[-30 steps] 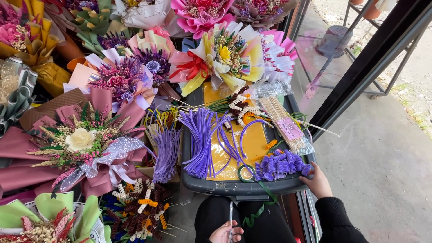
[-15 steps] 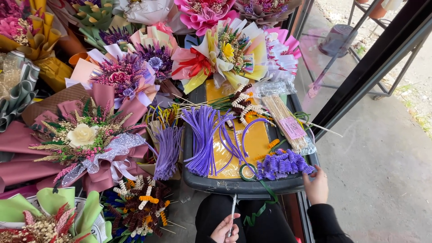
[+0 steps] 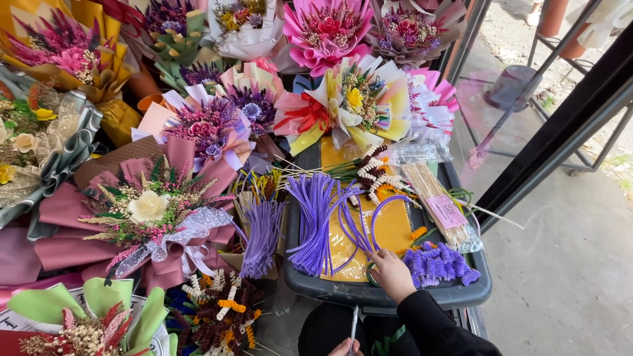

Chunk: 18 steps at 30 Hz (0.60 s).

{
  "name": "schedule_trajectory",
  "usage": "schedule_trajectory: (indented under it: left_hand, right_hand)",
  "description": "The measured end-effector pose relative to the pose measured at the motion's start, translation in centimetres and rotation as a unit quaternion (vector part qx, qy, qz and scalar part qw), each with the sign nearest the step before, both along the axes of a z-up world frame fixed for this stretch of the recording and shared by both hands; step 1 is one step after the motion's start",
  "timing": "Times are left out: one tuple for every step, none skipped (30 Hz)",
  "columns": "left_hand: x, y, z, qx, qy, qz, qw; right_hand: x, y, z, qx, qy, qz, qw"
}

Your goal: The person wraps purple pipe cleaners around a green floral stem using a pair of scissors as a winding tool. The person repeatedly winds the pipe cleaner and places the finished pieces on a tray beside other crafting supplies.

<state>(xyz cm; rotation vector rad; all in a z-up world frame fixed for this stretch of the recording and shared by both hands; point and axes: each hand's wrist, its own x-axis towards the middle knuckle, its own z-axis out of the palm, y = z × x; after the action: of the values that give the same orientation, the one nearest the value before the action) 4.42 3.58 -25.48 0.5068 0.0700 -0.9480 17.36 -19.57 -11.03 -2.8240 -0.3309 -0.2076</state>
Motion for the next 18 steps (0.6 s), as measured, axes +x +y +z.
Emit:
schedule_trajectory:
  left_hand:
    - [0.2, 0.1, 0.0, 0.000, -0.001, 0.001, 1.000]
    - [0.1, 0.1, 0.0, -0.004, 0.002, -0.001, 1.000]
    - [0.1, 0.2, 0.0, -0.007, 0.005, -0.002, 1.000]
    - [0.1, 0.1, 0.1, -0.008, 0.005, -0.002, 1.000]
    - [0.0, 0.1, 0.1, -0.012, 0.008, -0.003, 1.000]
    - [-0.1, 0.1, 0.2, -0.016, 0.011, -0.005, 1.000]
    - [-0.2, 0.1, 0.2, -0.016, 0.012, -0.005, 1.000]
    - [-0.3, 0.1, 0.3, -0.020, 0.015, -0.006, 1.000]
    - [-0.4, 0.0, 0.4, -0.025, 0.019, -0.007, 0.999]
    - [-0.6, 0.0, 0.4, -0.025, 0.020, -0.006, 0.999]
    - [-0.8, -0.1, 0.4, -0.030, 0.023, -0.007, 0.999]
    - [-0.9, -0.1, 0.4, -0.034, 0.026, -0.007, 0.999]
    - [-0.9, -0.1, 0.4, -0.034, 0.027, -0.006, 0.999]
    - [-0.9, -0.1, 0.3, -0.034, 0.039, -0.006, 0.999]
    - [-0.9, -0.1, 0.2, -0.034, 0.052, -0.006, 0.998]
    - [-0.9, 0.0, 0.4, -0.034, 0.051, -0.005, 0.998]
    - [-0.9, 0.1, 0.6, -0.011, 0.033, -0.005, 0.999]
    - [-0.8, 0.1, 0.8, 0.012, 0.015, -0.006, 1.000]
  right_hand:
    - [0.4, 0.1, -0.3, 0.000, -0.001, 0.001, 1.000]
    - [0.5, 0.2, -0.7, -0.019, -0.009, -0.005, 1.000]
    - [0.6, 0.4, -1.1, -0.038, -0.017, -0.010, 0.999]
    - [0.6, 0.3, -1.1, -0.039, -0.017, -0.010, 0.999]
    - [0.5, 0.3, -1.1, -0.021, -0.038, -0.007, 0.999]
    - [0.4, 0.3, -1.1, -0.002, -0.058, -0.004, 0.998]
    - [0.3, 0.1, -1.1, -0.003, -0.058, -0.004, 0.998]
    - [0.3, -0.1, -1.0, 0.008, -0.034, -0.013, 0.999]
    - [0.2, -0.2, -1.0, 0.020, -0.010, -0.022, 1.000]
    - [0.2, -0.5, -1.2, 0.019, -0.009, -0.021, 1.000]
    - [0.1, -0.8, -1.4, 0.020, 0.014, -0.025, 0.999]
    - [0.1, -1.0, -1.6, 0.020, 0.037, -0.029, 0.999]
    - [0.1, -1.0, -1.4, 0.020, 0.038, -0.027, 0.999]
    - [0.1, -1.1, -1.3, 0.043, 0.064, -0.050, 0.996]
    - [0.0, -1.1, -1.1, 0.065, 0.090, -0.073, 0.991]
    - [0.1, -1.2, -1.1, 0.065, 0.090, -0.072, 0.991]
    - [0.2, -1.3, -1.1, 0.087, 0.092, -0.069, 0.990]
    - [0.3, -1.4, -1.0, 0.107, 0.093, -0.067, 0.988]
